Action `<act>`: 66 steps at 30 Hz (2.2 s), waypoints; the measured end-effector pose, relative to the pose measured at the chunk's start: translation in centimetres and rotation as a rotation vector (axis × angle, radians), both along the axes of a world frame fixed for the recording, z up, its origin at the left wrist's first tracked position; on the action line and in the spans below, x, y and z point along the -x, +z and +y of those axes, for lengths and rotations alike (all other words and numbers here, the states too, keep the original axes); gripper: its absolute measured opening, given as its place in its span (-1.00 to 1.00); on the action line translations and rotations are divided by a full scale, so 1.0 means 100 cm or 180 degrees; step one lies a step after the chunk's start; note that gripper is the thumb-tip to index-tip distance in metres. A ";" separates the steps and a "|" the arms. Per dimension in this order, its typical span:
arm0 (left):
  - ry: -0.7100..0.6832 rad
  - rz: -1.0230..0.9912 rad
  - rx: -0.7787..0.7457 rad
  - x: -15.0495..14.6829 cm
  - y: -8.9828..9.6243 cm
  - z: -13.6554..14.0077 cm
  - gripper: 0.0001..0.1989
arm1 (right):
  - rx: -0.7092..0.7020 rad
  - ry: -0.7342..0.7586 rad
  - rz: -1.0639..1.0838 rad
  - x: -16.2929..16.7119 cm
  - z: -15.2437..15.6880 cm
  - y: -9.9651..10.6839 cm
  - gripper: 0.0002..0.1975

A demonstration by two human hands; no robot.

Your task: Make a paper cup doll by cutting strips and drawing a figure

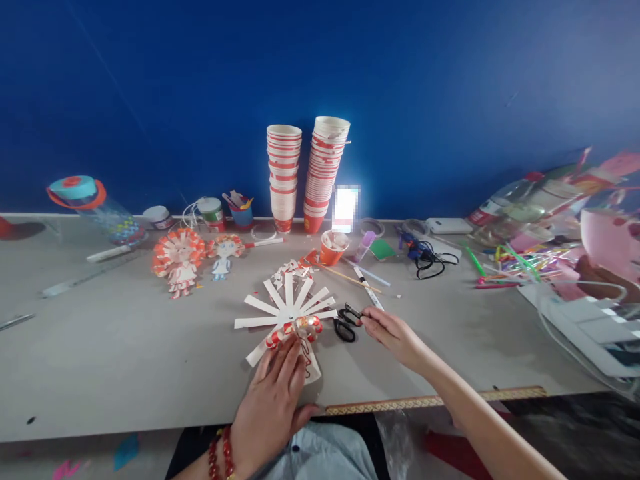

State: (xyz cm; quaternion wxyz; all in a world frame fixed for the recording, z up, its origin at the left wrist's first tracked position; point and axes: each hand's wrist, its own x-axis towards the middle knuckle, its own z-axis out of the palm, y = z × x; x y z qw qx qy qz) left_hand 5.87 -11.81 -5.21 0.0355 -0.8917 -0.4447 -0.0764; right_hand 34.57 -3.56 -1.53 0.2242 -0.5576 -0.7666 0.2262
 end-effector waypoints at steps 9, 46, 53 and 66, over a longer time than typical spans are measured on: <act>-0.0011 -0.0108 -0.0011 0.001 0.001 0.001 -0.38 | 0.0422 0.0024 0.0142 0.000 0.011 0.009 -0.65; -0.0057 -0.0198 0.0011 0.002 0.002 0.001 -0.35 | -0.0264 -0.0292 -0.0549 -0.007 0.032 -0.010 -0.70; -0.0030 -0.0146 0.0021 0.001 0.001 0.001 -0.33 | 0.0166 0.0016 0.0098 -0.006 0.038 -0.003 -0.69; -0.0092 -0.0270 -0.0129 0.001 0.005 0.002 -0.33 | 0.1492 0.1366 -0.0449 0.065 -0.041 0.024 -0.71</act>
